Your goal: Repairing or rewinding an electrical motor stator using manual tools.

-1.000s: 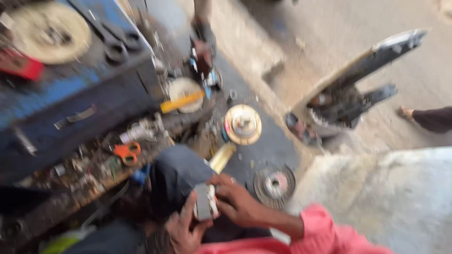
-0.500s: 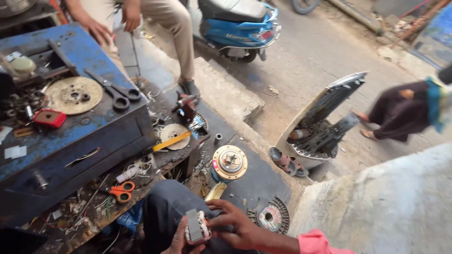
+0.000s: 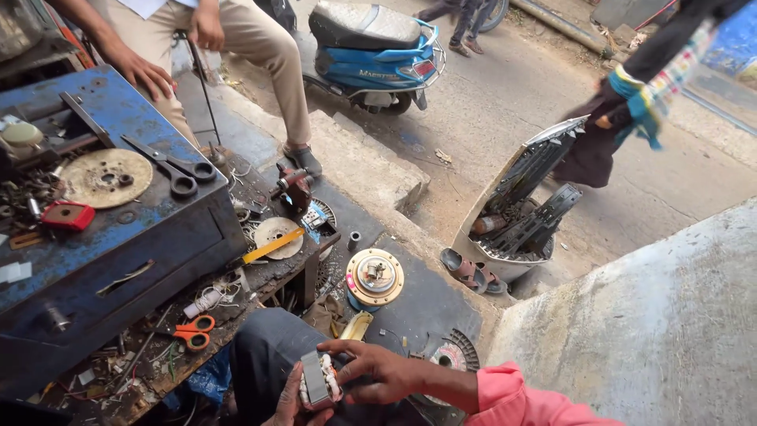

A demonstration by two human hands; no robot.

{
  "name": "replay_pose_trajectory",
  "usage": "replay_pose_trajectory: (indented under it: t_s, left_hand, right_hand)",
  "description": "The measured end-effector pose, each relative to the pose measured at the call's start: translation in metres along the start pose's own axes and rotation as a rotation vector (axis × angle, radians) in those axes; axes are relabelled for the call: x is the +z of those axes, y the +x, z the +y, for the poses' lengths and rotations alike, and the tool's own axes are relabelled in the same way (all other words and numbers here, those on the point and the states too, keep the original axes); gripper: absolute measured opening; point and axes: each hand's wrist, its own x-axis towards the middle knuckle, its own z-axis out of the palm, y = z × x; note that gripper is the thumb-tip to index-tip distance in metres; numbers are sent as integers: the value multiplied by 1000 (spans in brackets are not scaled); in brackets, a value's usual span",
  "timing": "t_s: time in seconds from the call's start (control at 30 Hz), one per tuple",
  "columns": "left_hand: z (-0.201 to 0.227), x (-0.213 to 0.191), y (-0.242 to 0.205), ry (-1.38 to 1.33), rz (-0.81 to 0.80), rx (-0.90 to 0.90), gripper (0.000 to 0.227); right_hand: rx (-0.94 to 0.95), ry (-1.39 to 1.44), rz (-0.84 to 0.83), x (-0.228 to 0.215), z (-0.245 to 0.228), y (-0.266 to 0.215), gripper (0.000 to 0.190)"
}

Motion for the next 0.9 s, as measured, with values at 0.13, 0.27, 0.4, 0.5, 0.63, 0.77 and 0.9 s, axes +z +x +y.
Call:
replay_pose_trajectory:
  t_s: [0.13,0.27,0.4,0.5,0.63,0.77,0.9]
  left_hand:
    - [21,20,-18,395,-198,693,88]
    - [60,46,-38,625,10,629,94]
    - [63,46,-40,744,115,533,94]
    - [61,45,-40,764,143,451,95]
    - [54,38,-38,778,119,468,97]
    - [41,25,-35,821,22,594,103]
    - [37,13,-35,862,-47,614,107]
  right_hand:
    - [-9,-64,22,4,-1,-3,36]
    - [18,-194,3,0,-18,-2,44]
    - [-1,-215,30,2,-21,-3,54]
    - [-46,-315,77,4,-15,-4,51]
    - [-46,-415,87,3,-14,0,45]
    - [-53,-427,72,5,-11,5,35]
    - [-46,-424,51,8,-10,11,25]
